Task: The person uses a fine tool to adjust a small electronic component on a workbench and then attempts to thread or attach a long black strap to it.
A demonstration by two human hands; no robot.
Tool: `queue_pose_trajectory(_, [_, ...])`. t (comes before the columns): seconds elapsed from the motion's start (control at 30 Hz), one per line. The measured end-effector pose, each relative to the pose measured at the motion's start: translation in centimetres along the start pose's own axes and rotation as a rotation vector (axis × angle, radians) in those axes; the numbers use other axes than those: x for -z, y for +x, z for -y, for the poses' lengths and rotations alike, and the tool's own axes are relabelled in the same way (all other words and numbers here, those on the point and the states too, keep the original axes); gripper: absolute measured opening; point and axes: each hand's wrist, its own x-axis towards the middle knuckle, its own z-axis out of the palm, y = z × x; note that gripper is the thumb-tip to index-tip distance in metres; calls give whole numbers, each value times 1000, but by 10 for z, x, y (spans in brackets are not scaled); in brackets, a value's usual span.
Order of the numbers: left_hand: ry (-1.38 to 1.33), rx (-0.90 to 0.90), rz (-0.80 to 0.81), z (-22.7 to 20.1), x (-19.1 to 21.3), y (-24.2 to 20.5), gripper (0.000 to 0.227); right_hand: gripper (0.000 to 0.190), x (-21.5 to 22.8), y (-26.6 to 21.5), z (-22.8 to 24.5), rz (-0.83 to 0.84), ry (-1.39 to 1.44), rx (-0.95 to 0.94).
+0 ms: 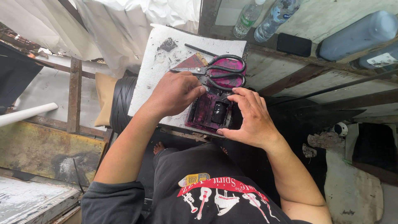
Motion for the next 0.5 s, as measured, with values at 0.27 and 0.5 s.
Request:
queue_pose_trajectory(0.27, [-32,23,-18,0,-3,2,25,86,2,-1,2,69,6,-85])
queue_pose_trajectory(0.5, [-63,44,-23,4,-6,2,26,87,4,0,3,108,12,-100])
